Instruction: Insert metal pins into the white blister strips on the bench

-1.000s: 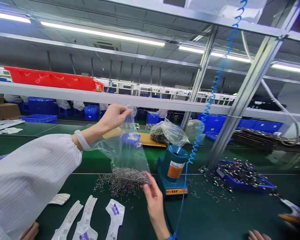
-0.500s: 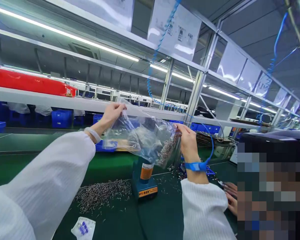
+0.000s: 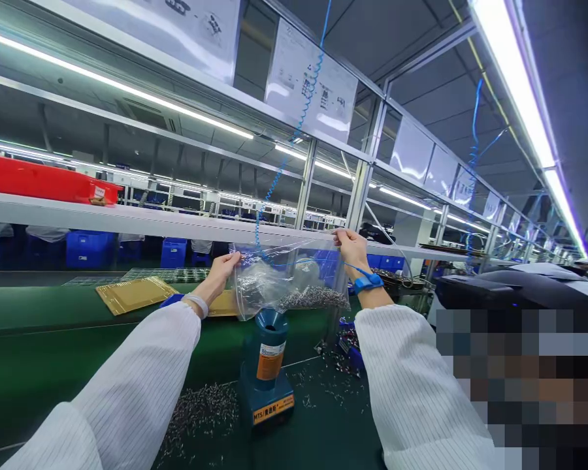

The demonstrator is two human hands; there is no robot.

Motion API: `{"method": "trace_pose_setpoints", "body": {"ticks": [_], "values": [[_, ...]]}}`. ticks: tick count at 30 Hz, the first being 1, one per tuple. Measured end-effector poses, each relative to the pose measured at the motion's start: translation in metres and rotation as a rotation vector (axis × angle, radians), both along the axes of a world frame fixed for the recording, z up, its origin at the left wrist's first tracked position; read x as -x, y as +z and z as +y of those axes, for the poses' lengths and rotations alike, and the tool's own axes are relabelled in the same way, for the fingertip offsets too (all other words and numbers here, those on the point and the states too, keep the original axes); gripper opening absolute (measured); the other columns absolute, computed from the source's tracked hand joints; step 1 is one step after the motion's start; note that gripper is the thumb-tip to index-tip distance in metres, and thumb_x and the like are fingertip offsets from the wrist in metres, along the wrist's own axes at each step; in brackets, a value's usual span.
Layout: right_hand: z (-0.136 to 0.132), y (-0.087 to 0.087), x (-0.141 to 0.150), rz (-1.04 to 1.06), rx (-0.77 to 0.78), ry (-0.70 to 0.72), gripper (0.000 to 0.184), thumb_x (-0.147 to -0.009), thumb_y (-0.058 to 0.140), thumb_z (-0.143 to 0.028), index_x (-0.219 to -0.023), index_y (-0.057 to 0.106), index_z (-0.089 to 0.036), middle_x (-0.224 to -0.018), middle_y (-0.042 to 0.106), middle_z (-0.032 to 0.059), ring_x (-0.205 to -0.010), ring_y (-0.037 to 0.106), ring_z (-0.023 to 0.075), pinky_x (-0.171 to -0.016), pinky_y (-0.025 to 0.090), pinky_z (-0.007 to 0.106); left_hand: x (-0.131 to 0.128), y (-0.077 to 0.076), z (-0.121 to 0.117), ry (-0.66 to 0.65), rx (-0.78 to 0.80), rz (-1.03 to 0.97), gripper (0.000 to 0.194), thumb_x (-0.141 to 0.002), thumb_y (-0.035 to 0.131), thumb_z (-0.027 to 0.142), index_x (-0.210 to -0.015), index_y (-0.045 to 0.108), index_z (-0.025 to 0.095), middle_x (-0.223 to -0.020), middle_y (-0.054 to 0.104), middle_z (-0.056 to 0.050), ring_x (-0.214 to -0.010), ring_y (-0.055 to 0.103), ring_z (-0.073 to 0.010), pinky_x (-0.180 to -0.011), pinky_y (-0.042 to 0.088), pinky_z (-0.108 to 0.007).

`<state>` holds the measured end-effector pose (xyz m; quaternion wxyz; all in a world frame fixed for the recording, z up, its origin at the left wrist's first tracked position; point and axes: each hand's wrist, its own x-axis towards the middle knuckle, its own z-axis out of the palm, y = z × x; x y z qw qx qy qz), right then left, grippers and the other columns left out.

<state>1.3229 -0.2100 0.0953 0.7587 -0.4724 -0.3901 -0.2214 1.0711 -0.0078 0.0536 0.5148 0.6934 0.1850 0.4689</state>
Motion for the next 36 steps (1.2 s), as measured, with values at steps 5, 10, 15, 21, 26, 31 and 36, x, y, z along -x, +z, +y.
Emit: {"method": "trace_pose_setpoints", "body": {"ticks": [5,10,15,21,26,31,36], "values": [[-0.002,0.017,-0.019,-0.064,-0.024,-0.141,0.03,-0.082,0.052,-0.045,-0.071,0.064,-0.02,-0.055,0.045,-0.0043,-0.052,0.041,0.0146,-0.054,0.033,0.029,-0.017,-0.008,-0.003,-0.062,0.056,0.022,0.034,-0.097,0.061,0.036,-0.123,0.059,0.015,-0.123,0.062,-0.01,-0.106,0.064,-0.0234,-0.089,0.056,-0.044],[-0.005,0.018,-0.021,-0.188,-0.003,-0.259,0.025,-0.086,0.051,-0.04,-0.074,0.063,-0.021,-0.06,0.049,-0.0018,-0.06,0.044,0.0173,-0.061,0.034,0.03,-0.029,-0.024,-0.011,-0.114,0.15,0.032,0.034,-0.097,0.061,0.035,-0.124,0.059,0.016,-0.124,0.062,-0.01,-0.106,0.064,-0.0233,-0.089,0.056,-0.044],[0.0,0.014,-0.016,-0.275,0.006,-0.336,0.026,-0.089,0.046,-0.037,-0.077,0.062,-0.02,-0.064,0.052,0.0001,-0.063,0.047,0.019,-0.063,0.034,0.031,-0.026,-0.04,-0.017,-0.217,0.278,0.012,0.033,-0.097,0.061,0.037,-0.122,0.06,0.015,-0.119,0.064,-0.009,-0.1,0.066,-0.0214,-0.085,0.057,-0.041],[0.014,0.025,-0.007,-0.373,0.039,-0.38,0.029,-0.092,0.043,-0.039,-0.083,0.065,-0.021,-0.068,0.055,0.0015,-0.064,0.047,0.0188,-0.062,0.033,0.029,-0.018,-0.055,-0.014,-0.313,0.384,-0.078,0.031,-0.099,0.057,0.041,-0.112,0.063,0.014,-0.11,0.067,-0.008,-0.095,0.067,-0.0193,-0.084,0.057,-0.04],[0.02,0.029,-0.001,-0.418,0.088,-0.41,0.029,-0.093,0.044,-0.037,-0.087,0.067,-0.021,-0.061,0.052,-0.0001,-0.058,0.044,0.0181,-0.059,0.031,0.028,-0.016,-0.073,-0.017,-0.378,0.427,-0.133,0.04,-0.099,0.054,0.046,-0.073,0.056,0.016,-0.109,0.07,-0.012,-0.099,0.071,-0.0235,-0.095,0.053,-0.041],[0.022,0.033,0.002,-0.449,0.121,-0.428,0.026,-0.094,0.045,-0.034,-0.087,0.067,-0.021,-0.062,0.052,0.0004,-0.06,0.048,0.0188,-0.06,0.031,0.028,-0.017,-0.084,-0.026,-0.435,0.388,-0.107,0.046,-0.094,0.057,0.055,-0.068,0.053,0.017,-0.112,0.07,-0.016,-0.106,0.07,-0.0286,-0.099,0.051,-0.046],[0.025,0.04,0.007,-0.504,0.139,-0.486,0.027,-0.096,0.044,-0.034,-0.088,0.066,-0.021,-0.062,0.053,0.0012,-0.061,0.049,0.0189,-0.06,0.03,0.028,-0.012,-0.093,-0.034,-0.495,0.182,0.027,0.044,-0.082,0.069,0.061,-0.087,0.07,0.017,-0.115,0.072,-0.015,-0.115,0.065,-0.0318,-0.101,0.049,-0.041]]}}
